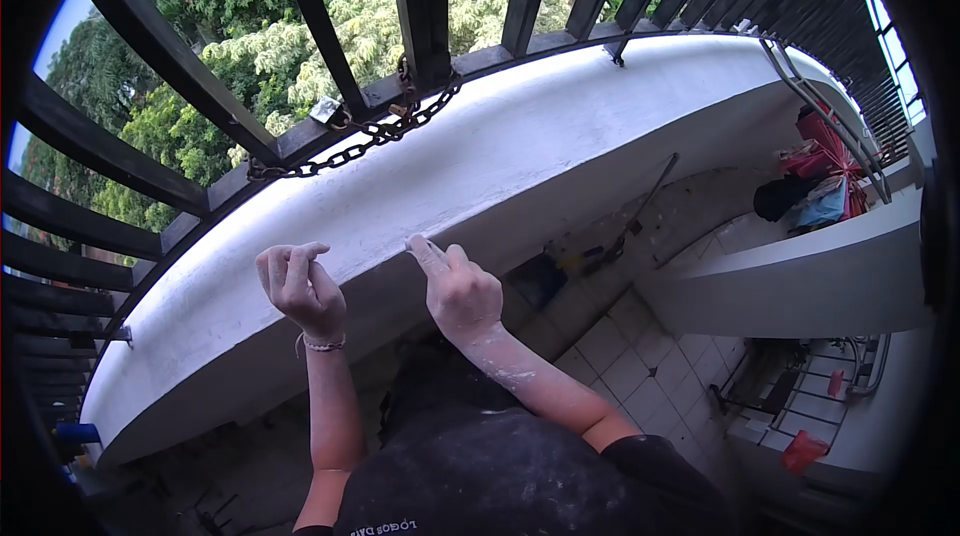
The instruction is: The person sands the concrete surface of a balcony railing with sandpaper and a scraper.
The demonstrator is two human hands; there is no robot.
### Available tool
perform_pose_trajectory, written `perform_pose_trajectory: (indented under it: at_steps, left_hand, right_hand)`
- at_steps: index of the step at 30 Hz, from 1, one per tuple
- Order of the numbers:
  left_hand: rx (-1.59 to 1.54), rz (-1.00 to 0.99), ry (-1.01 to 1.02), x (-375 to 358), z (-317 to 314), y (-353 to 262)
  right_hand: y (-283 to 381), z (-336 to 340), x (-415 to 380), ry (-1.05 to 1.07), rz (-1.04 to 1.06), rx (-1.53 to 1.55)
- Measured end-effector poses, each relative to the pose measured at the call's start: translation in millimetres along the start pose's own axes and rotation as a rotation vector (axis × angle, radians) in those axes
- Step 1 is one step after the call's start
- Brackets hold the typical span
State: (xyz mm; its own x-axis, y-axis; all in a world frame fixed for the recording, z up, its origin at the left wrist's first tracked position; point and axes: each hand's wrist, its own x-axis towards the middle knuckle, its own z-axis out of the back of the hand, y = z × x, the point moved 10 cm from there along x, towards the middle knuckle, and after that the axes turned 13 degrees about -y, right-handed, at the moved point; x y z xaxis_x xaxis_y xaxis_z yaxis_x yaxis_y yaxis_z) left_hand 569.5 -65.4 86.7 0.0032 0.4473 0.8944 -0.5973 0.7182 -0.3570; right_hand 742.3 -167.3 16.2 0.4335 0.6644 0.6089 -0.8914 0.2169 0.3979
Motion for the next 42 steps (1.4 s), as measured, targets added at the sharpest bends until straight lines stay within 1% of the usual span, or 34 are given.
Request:
perform_pose_trajectory:
  at_steps: [2,3,4,5,7,10,11,13,14,15,17,20,23,26,27,29,30,33,34,36,37,39,40,42]
  left_hand:
    - [0.03,0.017,0.008,1,4,9]
    - [0.046,0.027,0.008,2,7,15]
    - [0.059,0.049,0.024,1,11,21]
    - [0.05,0.059,0.018,1,13,23]
    - [0.037,0.08,0.013,-3,17,27]
    - [0.06,0.049,0.013,-3,6,16]
    - [0.057,0.042,0.022,-3,4,12]
    - [0.063,0.05,0.037,-3,1,14]
    - [0.063,0.071,0.035,-4,3,16]
    - [0.064,0.093,0.034,-5,5,20]
    - [0.103,0.085,0.057,-9,4,23]
    - [0.162,0.055,0.094,-10,-5,15]
    - [0.164,0.058,0.117,-7,-8,14]
    - [0.151,0.076,0.13,-10,-2,19]
    - [0.154,0.068,0.138,-10,-2,19]
    - [0.154,0.071,0.143,-12,-1,18]
    - [0.148,0.074,0.142,-12,0,19]
    - [0.129,0.089,0.114,-10,3,22]
    - [0.125,0.097,0.103,-10,5,24]
    - [0.146,0.025,0.122,-12,1,16]
    - [0.155,-0.01,0.136,-14,-1,11]
    - [0.123,-0.031,0.106,-15,0,9]
    - [0.103,-0.047,0.092,-15,-1,9]
    - [0.088,0.0,0.036,-14,6,16]
  right_hand:
    - [-53,21,16,-0.112,-0.09,-0.106]
    - [-82,30,21,-0.124,-0.126,-0.208]
    - [-106,37,26,-0.161,-0.17,-0.237]
    - [-111,39,29,-0.168,-0.164,-0.286]
    - [-98,35,23,-0.153,-0.302,-0.332]
    - [-67,21,11,-0.096,-0.176,-0.236]
    - [-58,21,10,-0.099,-0.079,-0.226]
    - [-76,34,19,-0.13,-0.068,-0.184]
    - [-95,46,27,-0.164,-0.167,-0.174]
    - [-113,55,30,-0.155,-0.22,-0.235]
    - [-138,68,34,-0.183,-0.247,-0.262]
    - [-154,74,41,-0.178,-0.277,-0.278]
    - [-157,67,42,-0.166,-0.274,-0.219]
    - [-139,55,42,-0.076,-0.272,-0.201]
    - [-123,46,38,-0.102,-0.191,-0.184]
    - [-84,30,28,0.021,-0.046,-0.16]
    - [-87,30,32,0.05,-0.037,-0.179]
    - [-153,55,62,-0.069,-0.147,-0.449]
    - [-159,56,61,-0.087,-0.168,-0.463]
    - [-168,59,61,-0.122,-0.207,-0.489]
    - [-139,52,55,-0.121,-0.124,-0.369]
    - [-95,30,31,-0.023,-0.07,-0.219]
    - [-101,34,34,-0.045,-0.075,-0.221]
    - [-125,44,46,-0.092,-0.081,-0.224]
